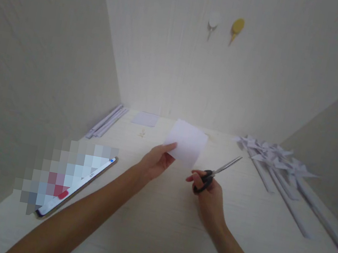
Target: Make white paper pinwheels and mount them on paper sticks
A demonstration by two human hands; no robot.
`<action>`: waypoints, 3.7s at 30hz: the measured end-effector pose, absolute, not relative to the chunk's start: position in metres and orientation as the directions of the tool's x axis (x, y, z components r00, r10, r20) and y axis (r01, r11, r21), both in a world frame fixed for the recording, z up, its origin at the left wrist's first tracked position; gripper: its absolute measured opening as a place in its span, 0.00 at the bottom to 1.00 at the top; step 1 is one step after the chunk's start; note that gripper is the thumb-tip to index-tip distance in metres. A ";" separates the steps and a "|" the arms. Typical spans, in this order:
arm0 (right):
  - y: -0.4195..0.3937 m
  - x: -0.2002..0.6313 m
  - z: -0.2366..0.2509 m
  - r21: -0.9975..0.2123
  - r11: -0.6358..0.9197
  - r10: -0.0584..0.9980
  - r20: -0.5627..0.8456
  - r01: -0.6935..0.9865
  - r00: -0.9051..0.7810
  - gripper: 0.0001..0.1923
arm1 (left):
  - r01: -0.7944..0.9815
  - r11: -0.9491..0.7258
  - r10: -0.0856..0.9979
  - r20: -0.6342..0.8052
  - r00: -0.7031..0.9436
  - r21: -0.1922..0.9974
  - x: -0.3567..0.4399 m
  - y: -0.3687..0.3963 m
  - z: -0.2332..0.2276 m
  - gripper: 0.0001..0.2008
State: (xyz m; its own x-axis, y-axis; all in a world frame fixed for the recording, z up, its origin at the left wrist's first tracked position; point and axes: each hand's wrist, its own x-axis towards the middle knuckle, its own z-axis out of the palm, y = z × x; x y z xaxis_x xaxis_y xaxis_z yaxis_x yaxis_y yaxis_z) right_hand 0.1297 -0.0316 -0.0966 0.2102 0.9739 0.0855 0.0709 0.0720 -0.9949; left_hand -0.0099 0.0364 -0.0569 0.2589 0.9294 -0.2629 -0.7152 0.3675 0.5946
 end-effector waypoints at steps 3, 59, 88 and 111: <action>-0.031 0.133 -0.099 -0.993 0.108 0.965 0.115 0.045 0.234 0.14 | -0.665 0.360 0.930 -0.192 0.314 0.655 -0.004 0.026 -0.056 0.04; -0.061 0.116 -0.089 -0.962 0.041 0.948 -0.048 0.271 -0.313 0.21 | -0.576 0.054 0.998 -0.021 0.065 0.816 -0.002 0.022 -0.052 0.12; -0.061 0.114 -0.083 -0.957 0.041 0.952 -0.050 0.288 -0.303 0.21 | -0.570 0.018 0.998 0.021 0.063 0.821 0.000 0.019 -0.051 0.13; -0.062 0.113 -0.084 -0.923 0.032 0.973 -0.060 0.384 -0.224 0.17 | -0.530 -0.041 0.994 0.088 0.063 0.847 -0.001 0.019 -0.053 0.14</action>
State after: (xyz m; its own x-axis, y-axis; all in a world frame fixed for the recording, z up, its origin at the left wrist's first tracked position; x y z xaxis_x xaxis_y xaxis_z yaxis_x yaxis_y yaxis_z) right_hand 0.1127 -0.0618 -0.0845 -0.2243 0.9727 -0.0595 0.3844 0.0322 -0.9226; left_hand -0.0006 0.0188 -0.0531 0.0635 0.9941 0.0884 -0.5297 -0.0415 0.8471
